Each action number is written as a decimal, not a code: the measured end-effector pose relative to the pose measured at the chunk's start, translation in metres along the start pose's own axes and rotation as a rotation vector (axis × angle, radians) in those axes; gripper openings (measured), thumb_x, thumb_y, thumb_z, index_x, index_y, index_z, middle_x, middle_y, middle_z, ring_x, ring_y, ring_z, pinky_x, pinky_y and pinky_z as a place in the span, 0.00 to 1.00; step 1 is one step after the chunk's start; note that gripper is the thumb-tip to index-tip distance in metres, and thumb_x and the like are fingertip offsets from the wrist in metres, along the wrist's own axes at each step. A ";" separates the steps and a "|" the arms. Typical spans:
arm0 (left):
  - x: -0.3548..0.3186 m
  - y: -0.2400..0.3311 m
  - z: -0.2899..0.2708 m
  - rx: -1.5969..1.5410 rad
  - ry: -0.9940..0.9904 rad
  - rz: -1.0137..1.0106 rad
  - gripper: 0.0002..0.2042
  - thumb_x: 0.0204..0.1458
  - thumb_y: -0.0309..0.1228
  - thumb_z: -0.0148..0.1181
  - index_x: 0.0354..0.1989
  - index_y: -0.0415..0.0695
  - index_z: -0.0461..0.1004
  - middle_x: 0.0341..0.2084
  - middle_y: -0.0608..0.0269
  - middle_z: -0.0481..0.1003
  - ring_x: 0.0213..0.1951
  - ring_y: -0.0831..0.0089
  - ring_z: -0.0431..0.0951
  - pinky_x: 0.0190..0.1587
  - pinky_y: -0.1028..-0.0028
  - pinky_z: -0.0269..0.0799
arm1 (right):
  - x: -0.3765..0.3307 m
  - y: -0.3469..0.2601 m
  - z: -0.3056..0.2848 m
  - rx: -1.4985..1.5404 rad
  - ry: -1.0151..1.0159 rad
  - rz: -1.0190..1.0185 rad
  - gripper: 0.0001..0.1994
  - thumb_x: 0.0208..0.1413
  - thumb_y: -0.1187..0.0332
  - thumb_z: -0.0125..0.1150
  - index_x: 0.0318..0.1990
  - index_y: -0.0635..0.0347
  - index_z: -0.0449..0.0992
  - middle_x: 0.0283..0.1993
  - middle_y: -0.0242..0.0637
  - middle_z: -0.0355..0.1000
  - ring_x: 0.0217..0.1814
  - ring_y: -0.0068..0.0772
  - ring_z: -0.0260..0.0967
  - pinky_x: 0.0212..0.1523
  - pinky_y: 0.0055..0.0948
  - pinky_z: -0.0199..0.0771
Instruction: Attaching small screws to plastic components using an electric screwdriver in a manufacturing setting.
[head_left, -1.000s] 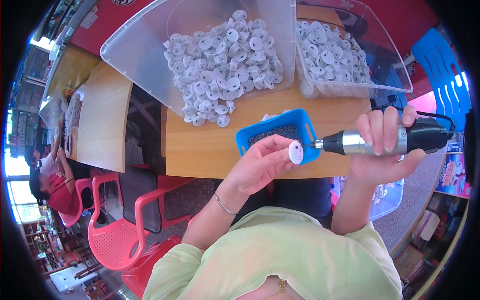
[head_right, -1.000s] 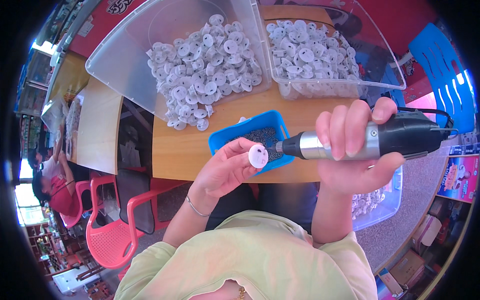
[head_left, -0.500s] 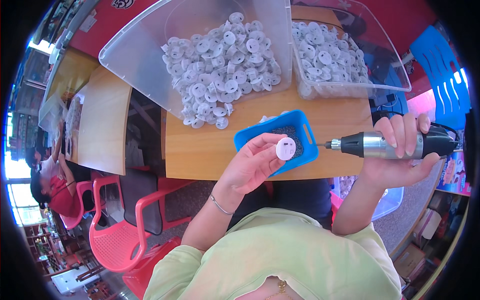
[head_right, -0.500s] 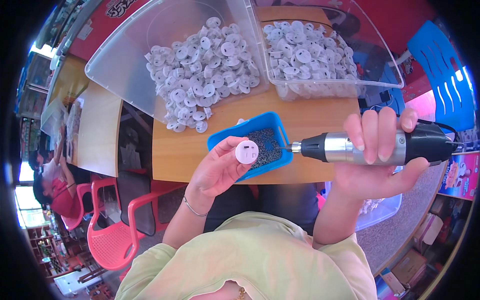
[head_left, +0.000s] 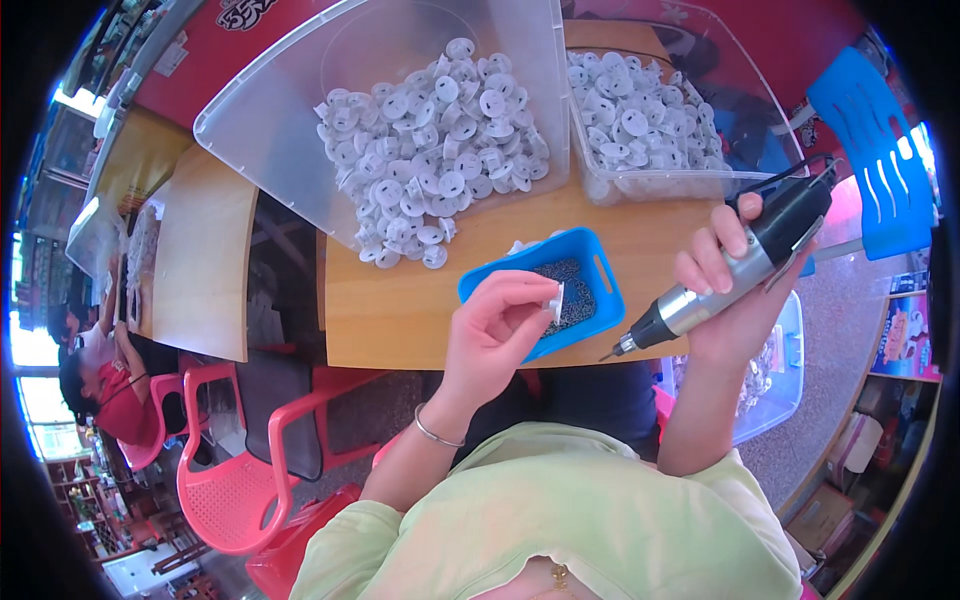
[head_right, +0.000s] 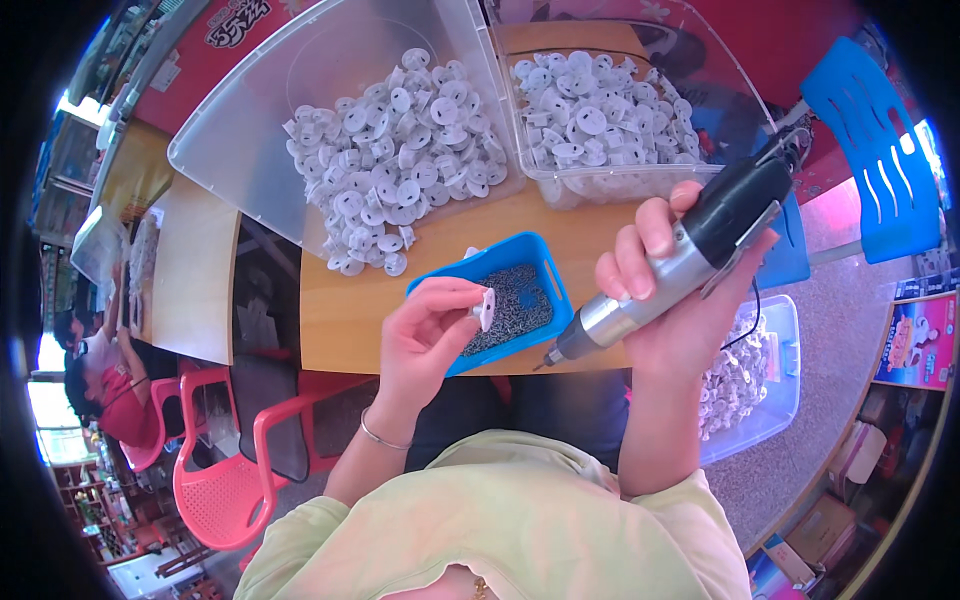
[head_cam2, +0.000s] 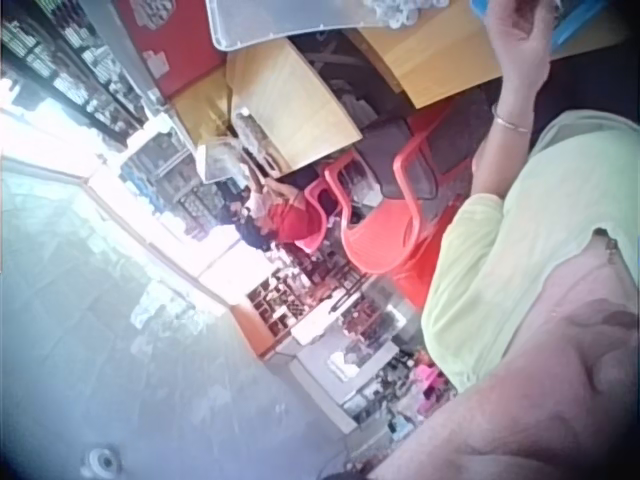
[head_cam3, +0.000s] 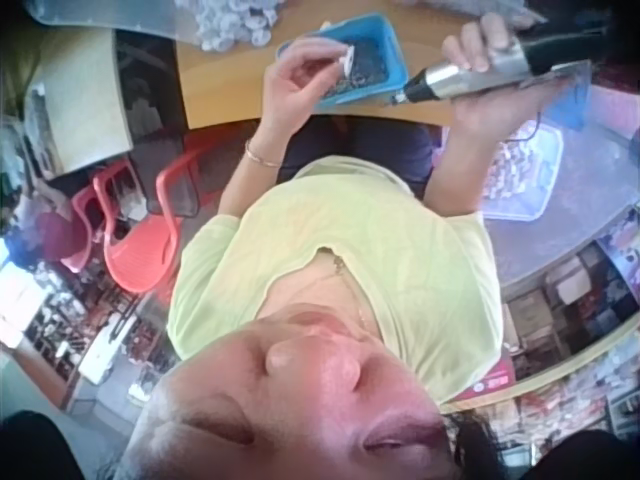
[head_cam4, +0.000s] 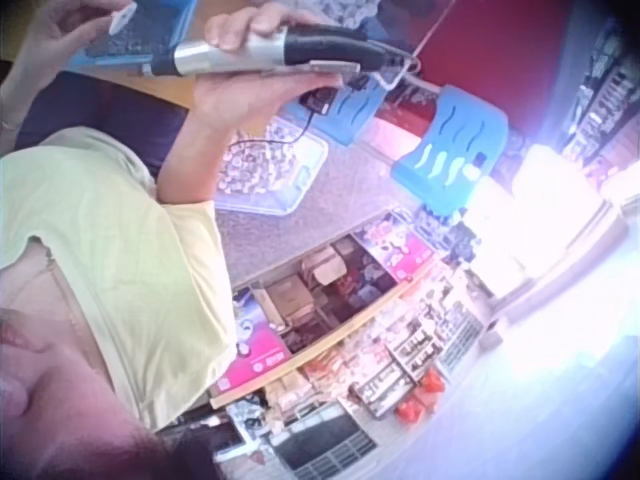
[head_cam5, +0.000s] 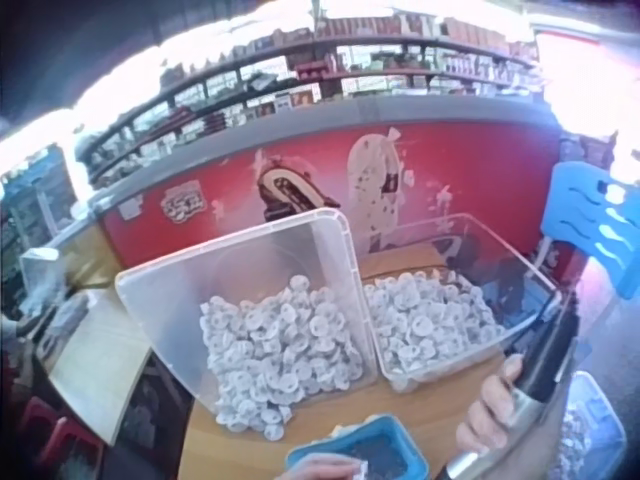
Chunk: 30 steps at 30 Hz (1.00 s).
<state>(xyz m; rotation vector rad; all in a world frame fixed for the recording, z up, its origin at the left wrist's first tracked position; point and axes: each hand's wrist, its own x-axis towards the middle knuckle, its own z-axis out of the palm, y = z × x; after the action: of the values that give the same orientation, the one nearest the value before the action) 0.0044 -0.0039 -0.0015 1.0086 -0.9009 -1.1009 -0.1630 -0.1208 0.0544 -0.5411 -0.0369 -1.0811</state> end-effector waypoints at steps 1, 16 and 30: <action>-0.001 0.002 0.002 0.102 0.006 0.108 0.10 0.44 0.15 0.51 0.37 0.36 0.68 0.38 0.60 0.66 0.40 0.75 0.69 0.44 0.77 0.68 | -0.001 0.002 0.001 0.012 0.045 0.008 0.27 0.50 0.41 0.37 0.42 0.57 0.63 0.25 0.32 0.59 0.20 0.24 0.57 0.21 0.26 0.57; -0.004 0.004 0.005 0.302 0.043 0.234 0.13 0.40 0.11 0.51 0.38 0.34 0.67 0.37 0.58 0.64 0.38 0.74 0.69 0.42 0.78 0.68 | -0.001 0.008 -0.002 -0.165 -0.052 -0.042 0.28 0.47 0.44 0.47 0.46 0.58 0.61 0.28 0.29 0.59 0.20 0.21 0.55 0.20 0.22 0.56; -0.005 0.003 0.003 0.043 0.110 0.133 0.12 0.44 0.17 0.52 0.39 0.36 0.67 0.33 0.63 0.68 0.38 0.77 0.69 0.41 0.79 0.67 | -0.003 0.013 -0.010 -0.096 -0.072 -0.084 0.34 0.46 0.40 0.41 0.52 0.59 0.56 0.34 0.40 0.67 0.22 0.30 0.64 0.19 0.26 0.60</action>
<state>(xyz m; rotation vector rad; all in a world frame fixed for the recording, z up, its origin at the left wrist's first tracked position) 0.0016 0.0005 0.0016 1.0200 -0.8928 -0.9092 -0.1557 -0.1178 0.0393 -0.6696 -0.0721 -1.1493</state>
